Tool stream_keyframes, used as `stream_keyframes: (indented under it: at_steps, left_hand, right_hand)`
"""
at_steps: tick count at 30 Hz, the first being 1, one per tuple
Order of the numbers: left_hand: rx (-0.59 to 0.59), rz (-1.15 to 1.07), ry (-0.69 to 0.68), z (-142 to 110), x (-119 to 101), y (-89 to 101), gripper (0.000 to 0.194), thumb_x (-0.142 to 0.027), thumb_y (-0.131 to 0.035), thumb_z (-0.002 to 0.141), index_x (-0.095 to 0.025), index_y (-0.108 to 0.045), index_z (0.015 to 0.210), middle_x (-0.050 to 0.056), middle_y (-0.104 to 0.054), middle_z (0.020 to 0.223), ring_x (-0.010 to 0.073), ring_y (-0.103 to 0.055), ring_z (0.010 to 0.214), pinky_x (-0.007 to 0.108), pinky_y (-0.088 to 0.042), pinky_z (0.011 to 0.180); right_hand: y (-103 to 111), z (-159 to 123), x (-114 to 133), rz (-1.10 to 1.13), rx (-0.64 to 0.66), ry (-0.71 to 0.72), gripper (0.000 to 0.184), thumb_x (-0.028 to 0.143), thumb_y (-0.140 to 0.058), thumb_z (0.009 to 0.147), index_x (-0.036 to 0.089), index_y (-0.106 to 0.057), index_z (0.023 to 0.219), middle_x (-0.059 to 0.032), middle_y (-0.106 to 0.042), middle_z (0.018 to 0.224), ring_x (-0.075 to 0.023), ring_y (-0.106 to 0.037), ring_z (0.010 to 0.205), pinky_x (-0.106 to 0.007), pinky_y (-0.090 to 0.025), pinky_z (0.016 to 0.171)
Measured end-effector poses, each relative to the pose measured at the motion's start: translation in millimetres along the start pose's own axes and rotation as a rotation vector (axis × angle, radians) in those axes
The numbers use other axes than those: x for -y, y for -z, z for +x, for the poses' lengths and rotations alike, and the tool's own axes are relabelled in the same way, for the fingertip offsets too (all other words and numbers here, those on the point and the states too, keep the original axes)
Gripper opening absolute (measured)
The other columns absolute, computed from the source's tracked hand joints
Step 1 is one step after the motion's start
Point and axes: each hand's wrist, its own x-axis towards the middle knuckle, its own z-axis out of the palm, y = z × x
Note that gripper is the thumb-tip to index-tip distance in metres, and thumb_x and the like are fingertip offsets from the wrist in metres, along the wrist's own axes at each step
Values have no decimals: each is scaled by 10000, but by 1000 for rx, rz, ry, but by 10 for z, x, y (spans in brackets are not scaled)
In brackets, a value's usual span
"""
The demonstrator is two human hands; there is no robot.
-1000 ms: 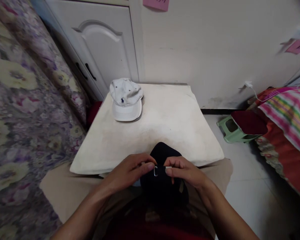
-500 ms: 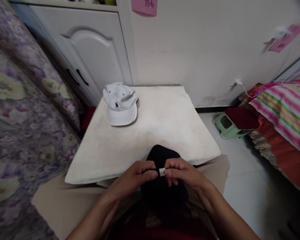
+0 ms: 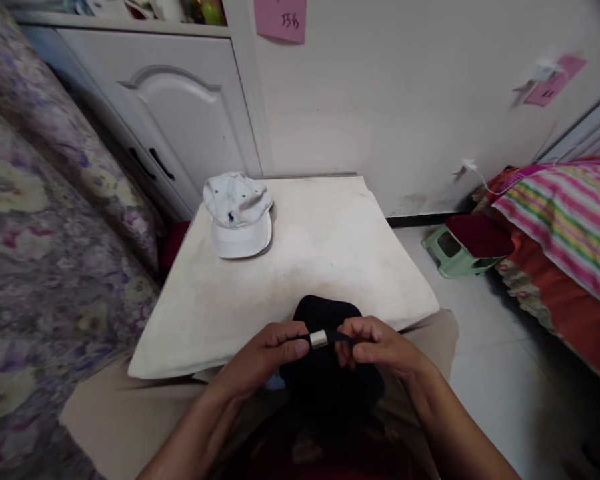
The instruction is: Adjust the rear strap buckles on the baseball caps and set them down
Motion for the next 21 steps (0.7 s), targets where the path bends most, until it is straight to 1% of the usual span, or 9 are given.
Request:
stream_keyframes:
  at_steps: [2,4,5,7,10,13,16,19,21]
  left_hand:
    - [-17,-103,2,3,-30,-3,295,-417,-733,808,-139,-654,749,-23,-496,680,105,-412,610,216,-302,570]
    - [-42,-225,7,10,-62,-9,285,-408,-758,799,-139,-668,777,-26,-515,665,92,-426,579,202,-316,550]
    - [-61,-280,6,14,-79,-11,276,-400,-773,791,-140,-679,801,-25,-531,666,87,-441,571,195,-330,547]
    - [-90,-353,-6,19,-123,-6,261,-377,-797,779,-143,-697,839,-18,-568,683,81,-477,570,181,-362,546]
    - [-84,-368,-34,11,-216,14,245,-342,-812,774,-129,-692,793,-19,-575,656,66,-492,543,152,-367,509]
    - [-95,-391,-48,-6,-322,16,269,-322,-845,737,-114,-676,722,-22,-577,613,59,-507,509,137,-383,477]
    - [-128,-492,-60,-11,-401,-22,274,-299,-889,674,-116,-716,781,-2,-646,647,82,-579,530,153,-461,507]
    - [-168,-606,-93,-1,-445,-72,263,-232,-907,627,-120,-734,791,-8,-669,636,92,-612,527,155,-503,512]
    - [-209,-670,-118,9,-457,-92,233,-181,-898,620,-124,-739,780,-15,-684,635,93,-630,528,150,-528,520]
  right_hand:
    - [54,-59,3,-4,51,2,411,432,-859,675,146,-668,901,-16,-682,830,-110,-577,707,-208,-428,616]
    - [100,-122,9,-31,68,-26,445,372,-901,619,151,-682,936,13,-641,807,-100,-543,682,-196,-414,590]
    - [121,-152,13,-49,62,-39,437,345,-903,621,151,-684,946,25,-619,785,-93,-525,659,-190,-406,576]
    - [157,-206,23,-52,22,-33,379,326,-880,667,145,-686,937,31,-591,749,-84,-505,625,-185,-396,563]
    - [194,-254,67,93,-78,63,331,356,-854,699,149,-678,889,25,-588,707,-82,-496,572,-184,-391,533]
    - [188,-245,158,297,-169,168,325,348,-875,642,166,-639,770,34,-558,621,-77,-457,488,-181,-381,472]
    - [151,-179,245,393,-234,209,356,346,-888,575,186,-588,682,57,-494,542,-70,-379,419,-181,-347,408]
    - [139,-105,263,389,-251,226,387,437,-864,584,199,-571,669,68,-454,519,-72,-359,406,-191,-363,404]
    - [168,-78,238,341,-198,227,453,546,-853,565,200,-574,655,65,-443,501,-76,-375,403,-208,-389,422]
